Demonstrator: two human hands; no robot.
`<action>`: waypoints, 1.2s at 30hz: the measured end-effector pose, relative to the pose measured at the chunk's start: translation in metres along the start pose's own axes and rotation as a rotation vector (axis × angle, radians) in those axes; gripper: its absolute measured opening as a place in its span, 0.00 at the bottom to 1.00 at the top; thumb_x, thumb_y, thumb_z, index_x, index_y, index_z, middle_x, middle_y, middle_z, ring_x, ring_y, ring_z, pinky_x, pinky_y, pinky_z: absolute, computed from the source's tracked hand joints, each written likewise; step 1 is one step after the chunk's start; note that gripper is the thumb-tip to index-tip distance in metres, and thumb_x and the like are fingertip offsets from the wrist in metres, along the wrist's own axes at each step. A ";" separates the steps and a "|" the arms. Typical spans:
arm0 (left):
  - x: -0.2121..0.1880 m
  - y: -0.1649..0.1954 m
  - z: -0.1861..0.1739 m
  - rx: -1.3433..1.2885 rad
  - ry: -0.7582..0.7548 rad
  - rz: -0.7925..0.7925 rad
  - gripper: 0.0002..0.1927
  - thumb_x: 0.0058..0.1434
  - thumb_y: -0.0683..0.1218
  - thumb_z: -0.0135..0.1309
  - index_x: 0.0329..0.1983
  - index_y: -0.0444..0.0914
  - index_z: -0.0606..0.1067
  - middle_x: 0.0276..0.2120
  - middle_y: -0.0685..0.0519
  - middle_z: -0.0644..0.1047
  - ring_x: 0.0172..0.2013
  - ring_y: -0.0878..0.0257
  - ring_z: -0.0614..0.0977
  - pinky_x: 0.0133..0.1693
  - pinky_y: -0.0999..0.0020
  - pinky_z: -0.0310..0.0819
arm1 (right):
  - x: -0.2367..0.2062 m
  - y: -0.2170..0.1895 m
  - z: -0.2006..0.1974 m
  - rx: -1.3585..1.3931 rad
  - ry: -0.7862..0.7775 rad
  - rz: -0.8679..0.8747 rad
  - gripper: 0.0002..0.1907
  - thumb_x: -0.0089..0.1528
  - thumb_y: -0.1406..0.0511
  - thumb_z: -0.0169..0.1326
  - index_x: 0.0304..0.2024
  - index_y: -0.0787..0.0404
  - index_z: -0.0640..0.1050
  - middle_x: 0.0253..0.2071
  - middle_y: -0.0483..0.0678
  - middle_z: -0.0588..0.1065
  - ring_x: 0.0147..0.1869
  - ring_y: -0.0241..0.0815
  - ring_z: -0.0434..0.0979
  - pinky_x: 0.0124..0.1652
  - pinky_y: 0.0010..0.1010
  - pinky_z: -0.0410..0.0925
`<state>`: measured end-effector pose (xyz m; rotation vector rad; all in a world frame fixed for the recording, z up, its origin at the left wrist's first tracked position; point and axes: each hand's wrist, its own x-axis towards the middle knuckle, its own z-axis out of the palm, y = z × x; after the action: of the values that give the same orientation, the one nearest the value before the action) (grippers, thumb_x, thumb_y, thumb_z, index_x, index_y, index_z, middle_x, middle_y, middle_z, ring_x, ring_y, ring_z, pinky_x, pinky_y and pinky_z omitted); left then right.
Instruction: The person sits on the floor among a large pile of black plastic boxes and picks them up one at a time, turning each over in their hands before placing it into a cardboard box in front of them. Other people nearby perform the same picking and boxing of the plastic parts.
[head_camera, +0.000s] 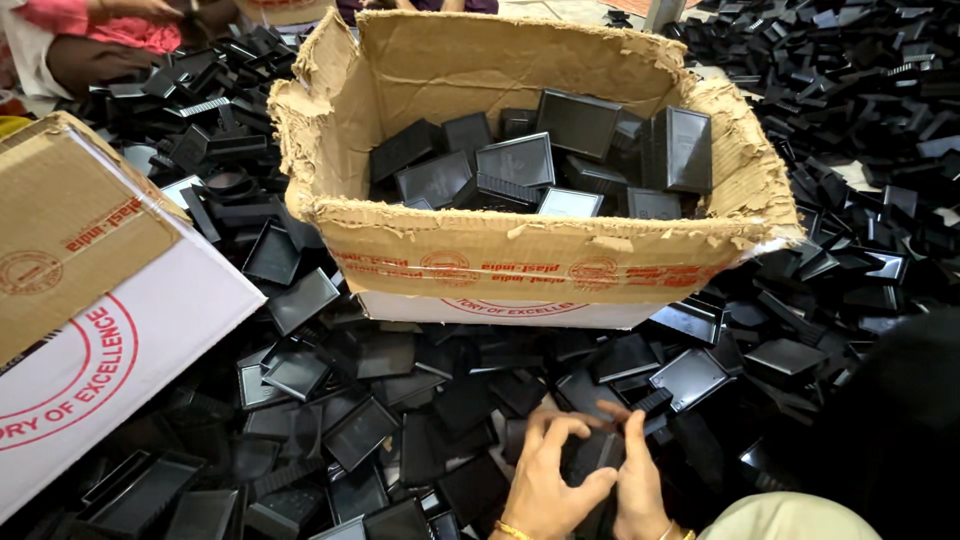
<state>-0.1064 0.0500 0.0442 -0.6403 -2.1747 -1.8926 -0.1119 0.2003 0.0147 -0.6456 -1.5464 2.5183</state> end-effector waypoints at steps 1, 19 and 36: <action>0.001 0.000 -0.001 -0.016 -0.006 -0.003 0.24 0.49 0.50 0.68 0.46 0.37 0.75 0.50 0.43 0.74 0.54 0.47 0.79 0.57 0.57 0.74 | 0.000 -0.002 0.000 -0.057 0.014 -0.062 0.33 0.71 0.45 0.31 0.60 0.62 0.70 0.49 0.54 0.76 0.52 0.47 0.76 0.53 0.38 0.69; 0.011 0.020 -0.037 0.048 -0.062 -0.081 0.21 0.61 0.47 0.60 0.57 0.36 0.76 0.42 0.42 0.82 0.43 0.51 0.85 0.46 0.62 0.80 | -0.013 -0.077 0.012 -0.177 -0.372 0.032 0.22 0.63 0.55 0.48 0.54 0.61 0.74 0.47 0.48 0.79 0.50 0.41 0.78 0.48 0.40 0.69; 0.013 -0.149 -0.074 1.258 -0.206 -0.417 0.31 0.52 0.53 0.64 0.59 0.40 0.73 0.73 0.40 0.54 0.68 0.37 0.56 0.58 0.41 0.62 | 0.021 -0.079 0.067 -1.571 -0.767 -1.140 0.18 0.57 0.71 0.57 0.49 0.62 0.71 0.51 0.59 0.65 0.55 0.58 0.66 0.53 0.45 0.63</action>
<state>-0.1928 -0.0331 -0.0711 -0.1050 -3.1194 -0.2195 -0.1679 0.1886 0.1040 1.0508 -2.6763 0.3692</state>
